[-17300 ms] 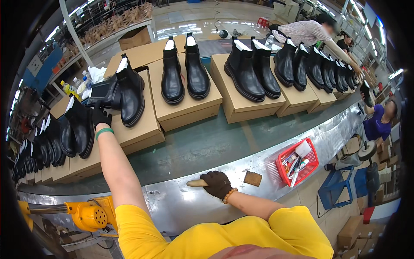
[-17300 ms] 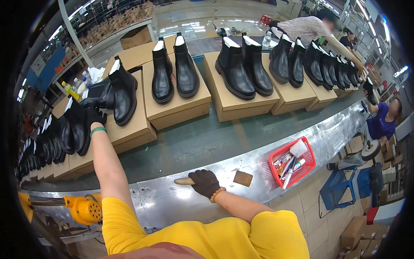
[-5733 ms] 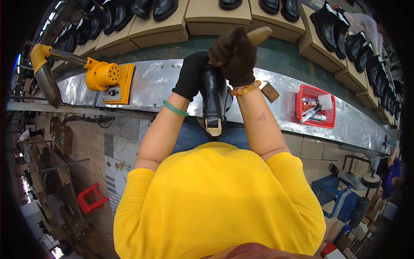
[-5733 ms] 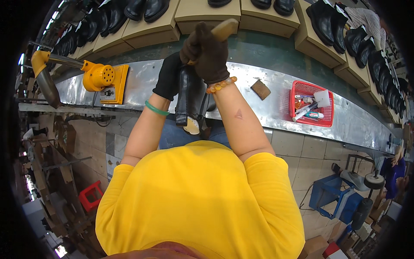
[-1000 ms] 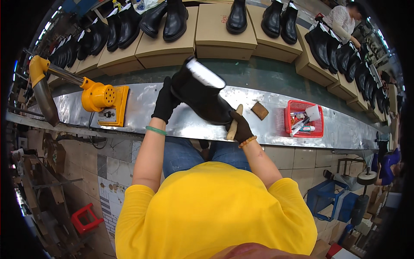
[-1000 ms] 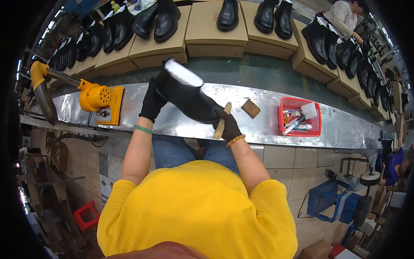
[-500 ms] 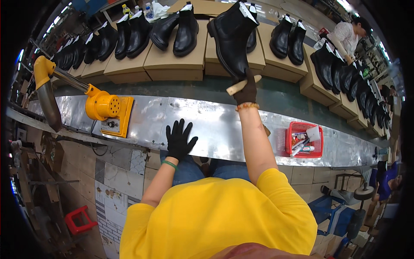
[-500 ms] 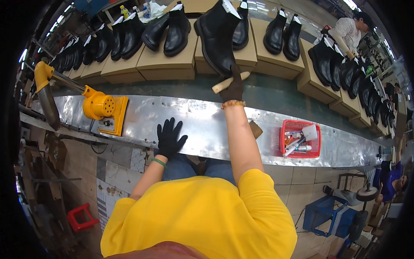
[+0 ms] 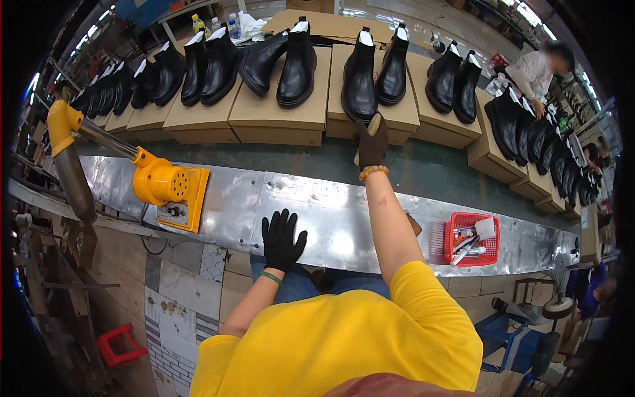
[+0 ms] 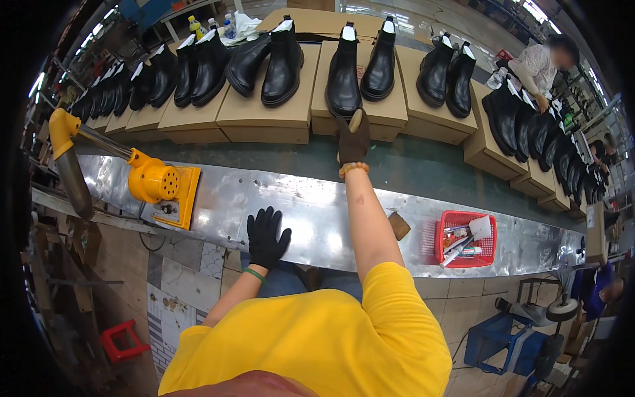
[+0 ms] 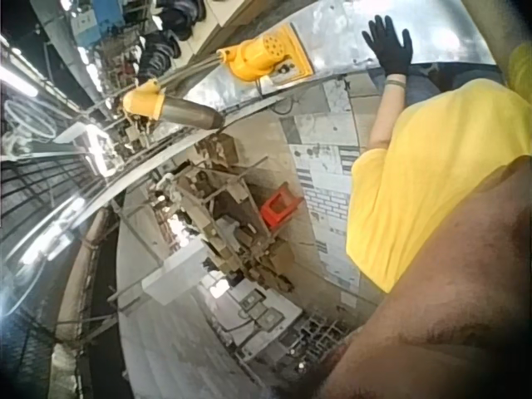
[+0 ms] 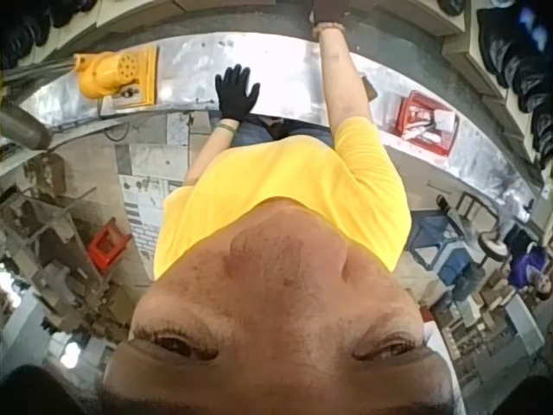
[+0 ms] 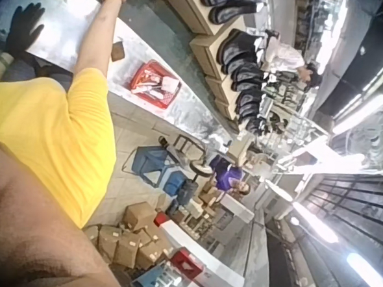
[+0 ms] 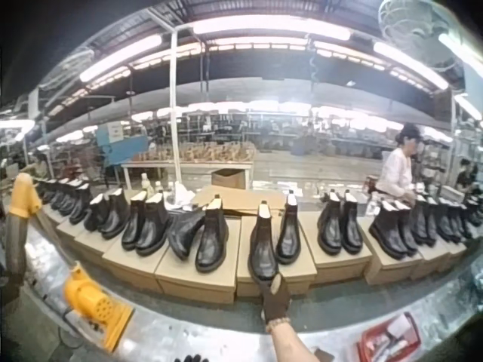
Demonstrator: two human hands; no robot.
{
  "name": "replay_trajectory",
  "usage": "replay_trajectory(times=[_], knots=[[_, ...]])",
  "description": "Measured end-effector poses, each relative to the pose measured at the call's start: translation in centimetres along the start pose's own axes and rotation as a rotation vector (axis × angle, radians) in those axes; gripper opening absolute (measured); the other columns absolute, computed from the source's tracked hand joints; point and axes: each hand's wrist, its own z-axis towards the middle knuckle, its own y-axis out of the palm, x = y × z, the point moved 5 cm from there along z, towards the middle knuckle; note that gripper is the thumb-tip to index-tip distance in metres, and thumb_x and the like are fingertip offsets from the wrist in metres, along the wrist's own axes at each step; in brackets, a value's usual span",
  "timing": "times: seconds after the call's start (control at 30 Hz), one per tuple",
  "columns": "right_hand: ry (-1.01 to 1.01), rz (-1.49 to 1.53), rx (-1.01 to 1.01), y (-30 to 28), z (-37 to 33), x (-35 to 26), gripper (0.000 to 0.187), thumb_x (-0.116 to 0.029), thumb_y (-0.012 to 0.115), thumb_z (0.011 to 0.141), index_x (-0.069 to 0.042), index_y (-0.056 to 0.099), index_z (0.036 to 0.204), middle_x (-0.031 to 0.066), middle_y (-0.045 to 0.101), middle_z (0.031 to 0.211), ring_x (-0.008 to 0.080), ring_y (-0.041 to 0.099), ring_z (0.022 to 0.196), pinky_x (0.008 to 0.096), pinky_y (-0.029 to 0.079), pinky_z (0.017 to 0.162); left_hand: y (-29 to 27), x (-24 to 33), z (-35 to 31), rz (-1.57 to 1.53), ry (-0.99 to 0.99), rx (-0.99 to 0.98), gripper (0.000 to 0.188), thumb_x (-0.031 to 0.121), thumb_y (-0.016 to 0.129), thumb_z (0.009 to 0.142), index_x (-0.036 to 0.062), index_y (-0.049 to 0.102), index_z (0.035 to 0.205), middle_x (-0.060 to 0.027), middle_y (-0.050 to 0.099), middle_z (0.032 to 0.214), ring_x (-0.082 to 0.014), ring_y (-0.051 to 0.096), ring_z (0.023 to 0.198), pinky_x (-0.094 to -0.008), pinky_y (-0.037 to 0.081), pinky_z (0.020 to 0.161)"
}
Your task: The person picks up black boots one at a time from a row of boxes and uses a wooden block to rub the soles and sides. They then use a small brush to clean the interior of the boots before placing them back on the boxes. The process is repeated for multiple boots.
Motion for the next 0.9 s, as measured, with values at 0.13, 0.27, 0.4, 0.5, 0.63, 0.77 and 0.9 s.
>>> replay_trajectory(times=[0.13,0.27,0.4,0.5,0.63,0.77,0.9], knots=[[-0.073,-0.355,0.131,-0.3,2.3,0.7,0.052,-0.026,0.076,0.07,-0.001,0.054,0.11,0.0149,0.063,0.092,0.0239,0.063,0.078,0.0349,0.05,0.07,-0.1,0.0,0.2,-0.017,0.005,0.013,0.051,0.036,0.062,0.081,0.0093,0.055,0.124,-0.0148,0.049,0.133,-0.0335,0.04,0.127,-0.0517,0.018,0.11],[-0.113,-0.527,0.134,1.6,4.5,-1.4,0.055,-0.029,0.078,0.066,0.001,0.055,0.106,0.0181,0.064,0.089,0.0271,0.065,0.076,0.0358,0.051,0.069,-0.1,-0.5,0.1,-0.034,0.004,0.076,0.046,0.034,0.061,0.081,0.0081,0.058,0.119,-0.015,0.053,0.128,-0.0337,0.044,0.123,-0.0514,0.022,0.109],[-0.084,-0.588,0.111,2.0,8.5,-1.1,0.054,-0.032,0.077,0.066,0.001,0.058,0.103,0.019,0.065,0.092,0.0304,0.066,0.08,0.0388,0.051,0.071,-0.2,-0.3,0.5,-0.066,0.036,0.136,0.042,0.031,0.062,0.08,0.0076,0.06,0.115,-0.0143,0.056,0.124,-0.0335,0.046,0.12,-0.0512,0.024,0.108],[-0.047,-0.514,0.012,2.1,9.2,-0.1,0.047,-0.029,0.077,0.068,0.002,0.06,0.099,0.0145,0.065,0.082,0.0236,0.065,0.07,0.0357,0.051,0.064,-0.2,-0.9,0.7,-0.072,0.031,0.13,0.043,0.03,0.064,0.079,0.0083,0.06,0.116,-0.014,0.055,0.125,-0.0333,0.047,0.12,-0.0505,0.025,0.108],[-0.043,-0.319,-0.1,2.0,3.6,-0.8,0.034,-0.028,0.071,0.076,0.001,0.06,0.091,0.0097,0.061,0.071,0.018,0.059,0.056,0.0329,0.047,0.052,0.2,-1.7,0.1,-0.059,0.007,0.134,0.043,0.03,0.065,0.079,0.009,0.059,0.117,-0.0137,0.055,0.125,-0.0328,0.047,0.121,-0.0498,0.025,0.108],[0.127,-0.232,-0.35,0.0,-3.0,2.0,0.025,-0.024,0.068,0.081,-0.002,0.059,0.086,0.0057,0.057,0.066,0.0141,0.053,0.051,0.0294,0.043,0.046,0.2,-1.6,0.2,-0.077,0.018,0.149,0.041,0.03,0.062,0.08,0.008,0.06,0.115,-0.0138,0.056,0.124,-0.0332,0.047,0.119,-0.0512,0.026,0.107],[0.384,-0.153,-0.53,-1.1,-9.3,6.8,0.021,-0.02,0.066,0.082,-0.002,0.057,0.086,0.0046,0.057,0.067,0.0131,0.053,0.049,0.0284,0.044,0.044,0.5,-1.9,0.2,-0.063,0.01,0.129,0.043,0.03,0.064,0.08,0.0091,0.059,0.117,-0.0131,0.055,0.126,-0.0323,0.046,0.122,-0.0494,0.025,0.108]])
